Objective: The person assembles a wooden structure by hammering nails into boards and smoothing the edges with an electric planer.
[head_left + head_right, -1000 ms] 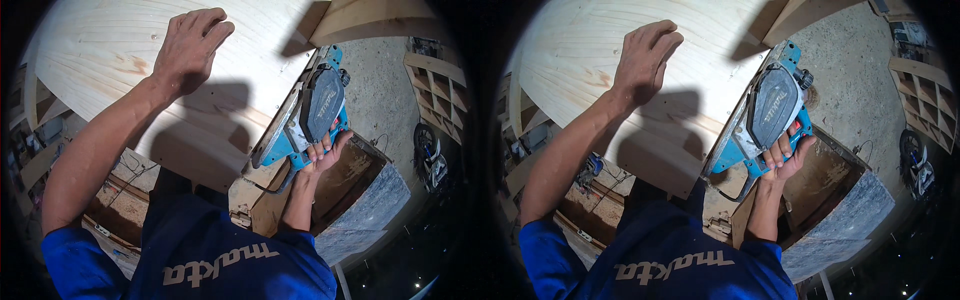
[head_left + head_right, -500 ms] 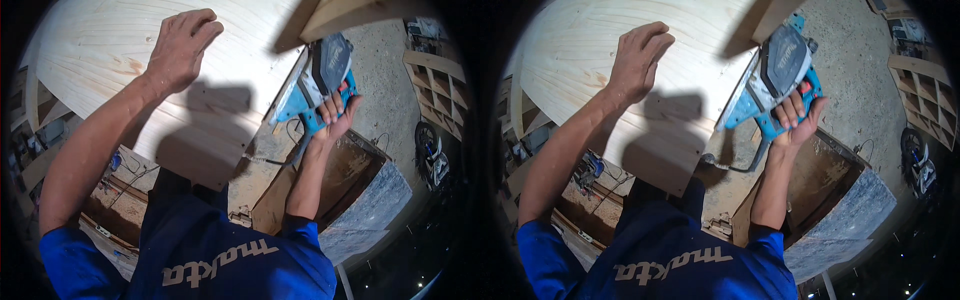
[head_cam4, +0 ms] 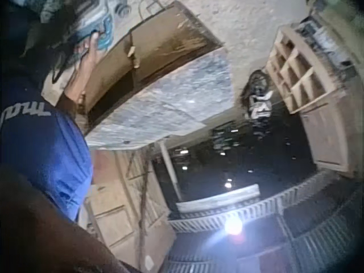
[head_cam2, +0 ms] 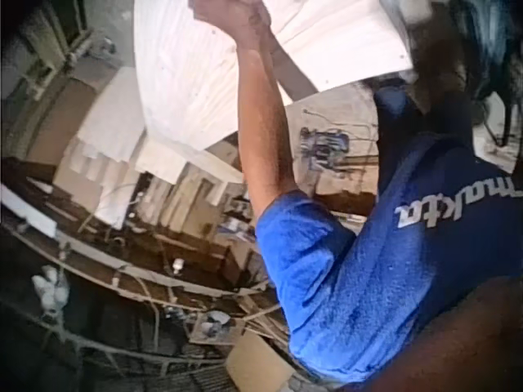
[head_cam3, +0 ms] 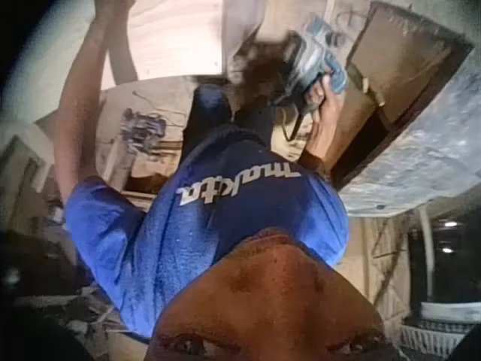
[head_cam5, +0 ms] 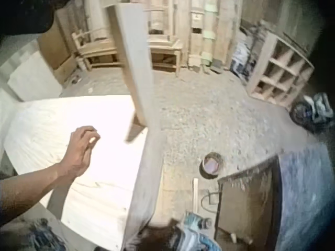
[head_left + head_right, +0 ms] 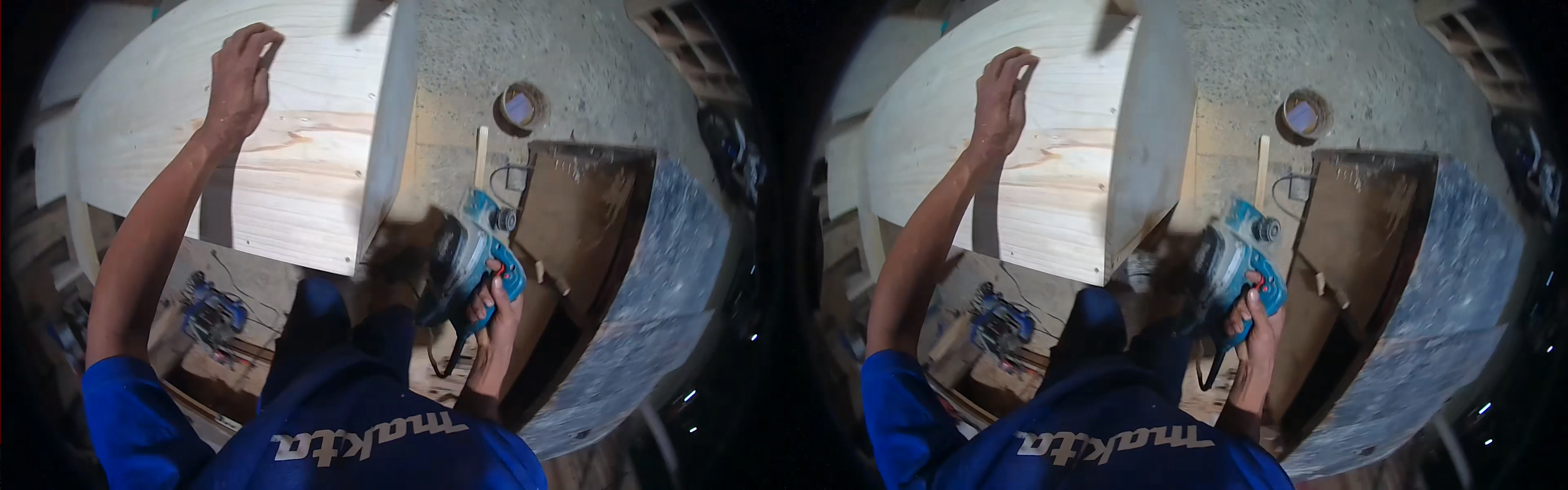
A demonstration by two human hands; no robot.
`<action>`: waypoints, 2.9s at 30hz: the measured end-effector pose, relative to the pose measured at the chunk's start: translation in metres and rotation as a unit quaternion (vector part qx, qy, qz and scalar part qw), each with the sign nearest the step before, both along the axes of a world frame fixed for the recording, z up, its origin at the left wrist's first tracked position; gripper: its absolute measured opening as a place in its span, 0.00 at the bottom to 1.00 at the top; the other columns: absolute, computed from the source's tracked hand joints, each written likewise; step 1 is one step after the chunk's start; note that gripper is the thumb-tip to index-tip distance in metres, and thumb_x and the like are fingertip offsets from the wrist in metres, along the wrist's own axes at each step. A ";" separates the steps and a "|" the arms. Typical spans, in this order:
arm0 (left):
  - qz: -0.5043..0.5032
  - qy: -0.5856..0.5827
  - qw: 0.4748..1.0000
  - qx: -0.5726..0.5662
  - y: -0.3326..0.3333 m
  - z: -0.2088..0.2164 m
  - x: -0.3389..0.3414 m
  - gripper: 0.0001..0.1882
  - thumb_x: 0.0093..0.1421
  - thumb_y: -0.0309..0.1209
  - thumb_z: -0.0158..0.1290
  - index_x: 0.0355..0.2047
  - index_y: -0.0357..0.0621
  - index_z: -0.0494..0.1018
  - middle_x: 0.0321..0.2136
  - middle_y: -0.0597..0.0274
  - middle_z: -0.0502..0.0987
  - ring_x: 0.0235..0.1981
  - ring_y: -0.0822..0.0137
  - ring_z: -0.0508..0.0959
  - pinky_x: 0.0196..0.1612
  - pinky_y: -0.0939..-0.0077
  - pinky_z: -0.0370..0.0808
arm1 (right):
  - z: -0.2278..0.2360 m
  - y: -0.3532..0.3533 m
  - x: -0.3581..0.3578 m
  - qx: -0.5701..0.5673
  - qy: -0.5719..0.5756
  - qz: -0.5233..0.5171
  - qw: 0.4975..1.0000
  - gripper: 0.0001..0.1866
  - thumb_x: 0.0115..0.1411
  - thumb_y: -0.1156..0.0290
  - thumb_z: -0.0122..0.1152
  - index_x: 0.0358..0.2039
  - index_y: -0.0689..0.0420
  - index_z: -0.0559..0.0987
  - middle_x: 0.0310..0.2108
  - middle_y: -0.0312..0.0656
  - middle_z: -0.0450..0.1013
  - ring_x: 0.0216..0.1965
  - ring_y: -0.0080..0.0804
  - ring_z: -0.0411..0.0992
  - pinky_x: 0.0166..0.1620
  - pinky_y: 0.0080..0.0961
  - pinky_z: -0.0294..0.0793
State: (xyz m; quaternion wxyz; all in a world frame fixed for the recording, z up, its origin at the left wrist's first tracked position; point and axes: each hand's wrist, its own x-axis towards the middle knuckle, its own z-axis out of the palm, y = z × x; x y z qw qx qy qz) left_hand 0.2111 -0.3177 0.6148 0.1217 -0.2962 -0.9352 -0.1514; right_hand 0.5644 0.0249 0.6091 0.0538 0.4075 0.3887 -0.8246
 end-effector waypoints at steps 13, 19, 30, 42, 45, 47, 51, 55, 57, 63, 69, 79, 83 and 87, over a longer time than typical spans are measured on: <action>-0.051 0.048 0.997 -0.028 -0.007 -0.007 -0.008 0.21 0.60 0.17 0.41 0.53 0.41 0.72 0.48 0.50 0.73 0.53 0.50 0.71 0.58 0.60 0.68 | -0.025 -0.036 0.235 0.346 -0.316 0.024 0.883 0.24 0.63 0.64 0.65 0.54 0.66 0.72 0.23 0.39 0.73 0.18 0.23 0.70 0.22 0.24 0.68; -0.063 0.065 0.995 -0.044 -0.016 -0.014 -0.013 0.21 0.63 0.23 0.41 0.55 0.44 0.72 0.49 0.49 0.73 0.54 0.50 0.71 0.60 0.58 0.66 | 0.011 -0.057 0.222 0.334 -0.371 0.105 0.860 0.25 0.62 0.63 0.65 0.51 0.69 0.73 0.32 0.48 0.77 0.31 0.36 0.77 0.36 0.32 0.75; -0.034 0.071 0.996 0.029 0.002 -0.013 0.001 0.13 0.57 0.16 0.45 0.42 0.37 0.71 0.42 0.46 0.72 0.47 0.46 0.72 0.52 0.55 0.70 | 0.022 -0.091 0.203 0.270 -0.064 -0.008 0.961 0.27 0.60 0.48 0.70 0.38 0.61 0.74 0.19 0.33 0.67 0.15 0.21 0.64 0.20 0.19 0.60; 0.001 0.098 0.994 0.054 -0.004 -0.008 0.010 0.12 0.57 0.20 0.47 0.41 0.40 0.75 0.42 0.46 0.74 0.47 0.44 0.73 0.51 0.50 0.70 | 0.008 -0.116 0.144 -0.261 0.134 -0.076 0.953 0.34 0.60 0.34 0.59 0.44 0.54 0.65 0.16 0.28 0.58 0.09 0.19 0.55 0.12 0.19 0.57; 0.018 0.081 0.995 0.046 -0.003 -0.011 0.009 0.12 0.59 0.23 0.46 0.42 0.41 0.75 0.43 0.48 0.74 0.48 0.45 0.72 0.52 0.49 0.70 | 0.008 -0.122 0.120 -0.301 0.175 -0.096 0.932 0.32 0.63 0.37 0.56 0.45 0.56 0.64 0.17 0.30 0.57 0.09 0.20 0.56 0.12 0.20 0.60; 0.024 0.072 0.996 0.048 -0.001 -0.011 0.010 0.12 0.59 0.24 0.46 0.42 0.41 0.75 0.43 0.48 0.74 0.48 0.46 0.73 0.52 0.49 0.69 | 0.004 -0.121 0.107 -0.330 0.193 -0.138 0.914 0.32 0.66 0.38 0.54 0.46 0.57 0.64 0.17 0.30 0.56 0.09 0.19 0.56 0.12 0.20 0.61; 0.041 0.051 0.997 0.043 -0.002 -0.005 0.011 0.12 0.61 0.26 0.45 0.42 0.41 0.75 0.44 0.48 0.74 0.48 0.47 0.72 0.53 0.50 0.68 | 0.005 -0.111 0.073 -0.331 0.215 -0.136 0.909 0.32 0.67 0.38 0.51 0.50 0.59 0.64 0.17 0.30 0.56 0.09 0.19 0.57 0.12 0.20 0.62; 0.043 0.050 0.997 0.042 -0.008 -0.001 0.012 0.12 0.62 0.26 0.45 0.43 0.40 0.74 0.43 0.48 0.74 0.48 0.48 0.72 0.53 0.50 0.67 | 0.010 -0.103 0.040 -0.321 0.195 -0.130 0.918 0.34 0.68 0.38 0.51 0.51 0.60 0.64 0.17 0.30 0.57 0.09 0.19 0.57 0.12 0.20 0.62; 0.037 0.041 0.997 0.055 -0.002 -0.011 0.010 0.12 0.62 0.26 0.45 0.43 0.40 0.74 0.43 0.49 0.74 0.48 0.48 0.72 0.53 0.51 0.67 | 0.008 -0.100 0.033 -0.317 0.190 -0.133 0.920 0.34 0.68 0.38 0.51 0.51 0.60 0.64 0.17 0.31 0.57 0.09 0.19 0.57 0.12 0.19 0.61; 0.034 0.026 0.998 0.041 0.004 -0.002 0.014 0.12 0.61 0.24 0.44 0.44 0.39 0.73 0.44 0.48 0.73 0.48 0.48 0.71 0.53 0.51 0.66 | 0.007 -0.089 0.006 -0.336 0.201 -0.131 0.911 0.33 0.68 0.39 0.52 0.51 0.60 0.64 0.17 0.30 0.57 0.08 0.18 0.57 0.11 0.19 0.60; 0.037 0.017 0.999 0.027 -0.001 0.005 0.013 0.14 0.58 0.23 0.44 0.44 0.39 0.72 0.45 0.48 0.72 0.49 0.48 0.70 0.53 0.51 0.66 | -0.007 -0.073 -0.046 -0.374 0.265 -0.070 0.886 0.32 0.69 0.41 0.50 0.53 0.61 0.63 0.20 0.31 0.58 0.11 0.19 0.58 0.14 0.19 0.63; 0.006 0.044 0.999 0.032 0.000 -0.005 0.010 0.17 0.53 0.20 0.43 0.44 0.40 0.71 0.46 0.47 0.70 0.50 0.46 0.69 0.55 0.49 0.66 | -0.022 -0.057 -0.009 -0.383 0.282 -0.079 0.876 0.41 0.68 0.39 0.50 0.64 0.65 0.61 0.19 0.30 0.56 0.12 0.18 0.56 0.15 0.21 0.64; -0.004 0.062 0.998 0.032 0.007 -0.009 0.009 0.17 0.53 0.17 0.42 0.43 0.38 0.71 0.43 0.46 0.72 0.48 0.45 0.70 0.53 0.50 0.68 | -0.006 -0.070 0.068 -0.363 0.252 -0.138 0.886 0.41 0.66 0.37 0.52 0.62 0.63 0.61 0.19 0.29 0.55 0.11 0.18 0.55 0.14 0.19 0.62; 0.004 0.044 0.998 0.053 -0.003 0.001 0.008 0.15 0.55 0.16 0.44 0.43 0.36 0.72 0.42 0.47 0.72 0.47 0.46 0.72 0.53 0.52 0.69 | -0.011 -0.081 0.125 -0.344 0.213 -0.123 0.906 0.40 0.64 0.36 0.55 0.58 0.60 0.62 0.17 0.28 0.56 0.09 0.17 0.54 0.12 0.19 0.58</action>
